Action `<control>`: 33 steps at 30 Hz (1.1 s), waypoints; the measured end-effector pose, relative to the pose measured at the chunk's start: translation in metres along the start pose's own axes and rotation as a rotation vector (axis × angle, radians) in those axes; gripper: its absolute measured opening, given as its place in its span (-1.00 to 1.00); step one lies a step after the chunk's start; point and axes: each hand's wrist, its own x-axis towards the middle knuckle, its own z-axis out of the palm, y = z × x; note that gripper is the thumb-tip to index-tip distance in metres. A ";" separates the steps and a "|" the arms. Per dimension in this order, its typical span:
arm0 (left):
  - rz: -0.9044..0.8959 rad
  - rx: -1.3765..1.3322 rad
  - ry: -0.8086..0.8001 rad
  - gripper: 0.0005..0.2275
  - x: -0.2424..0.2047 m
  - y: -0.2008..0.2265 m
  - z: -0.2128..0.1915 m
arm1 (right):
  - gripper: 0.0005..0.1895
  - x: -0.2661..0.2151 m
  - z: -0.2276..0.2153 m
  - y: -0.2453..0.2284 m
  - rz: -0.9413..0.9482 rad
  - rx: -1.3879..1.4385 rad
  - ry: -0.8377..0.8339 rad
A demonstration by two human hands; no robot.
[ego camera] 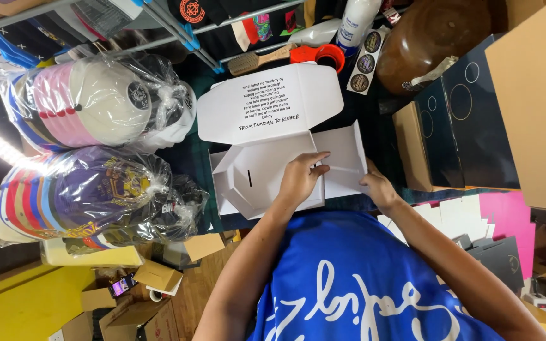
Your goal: The person assembles small brown cardboard boxes with clear windows by folding the flaps and inserting items. They then assemble a larger white cardboard box with printed text, folding the sides and closing the lid.
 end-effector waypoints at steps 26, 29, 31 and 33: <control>0.016 -0.046 -0.268 -0.84 -0.012 0.003 -0.029 | 0.10 -0.058 0.025 -0.078 -0.185 0.012 -0.157; 0.050 -0.043 -0.278 -0.80 -0.011 0.007 -0.034 | 0.06 -0.048 0.044 -0.066 -0.275 0.024 -0.238; 0.057 -0.058 -0.258 -0.78 -0.011 0.004 -0.033 | 0.16 -0.050 0.057 -0.082 -0.266 -0.109 -0.220; 0.065 -0.073 -0.236 -0.76 -0.011 0.000 -0.030 | 0.27 -0.051 0.064 -0.092 -0.258 -0.243 -0.202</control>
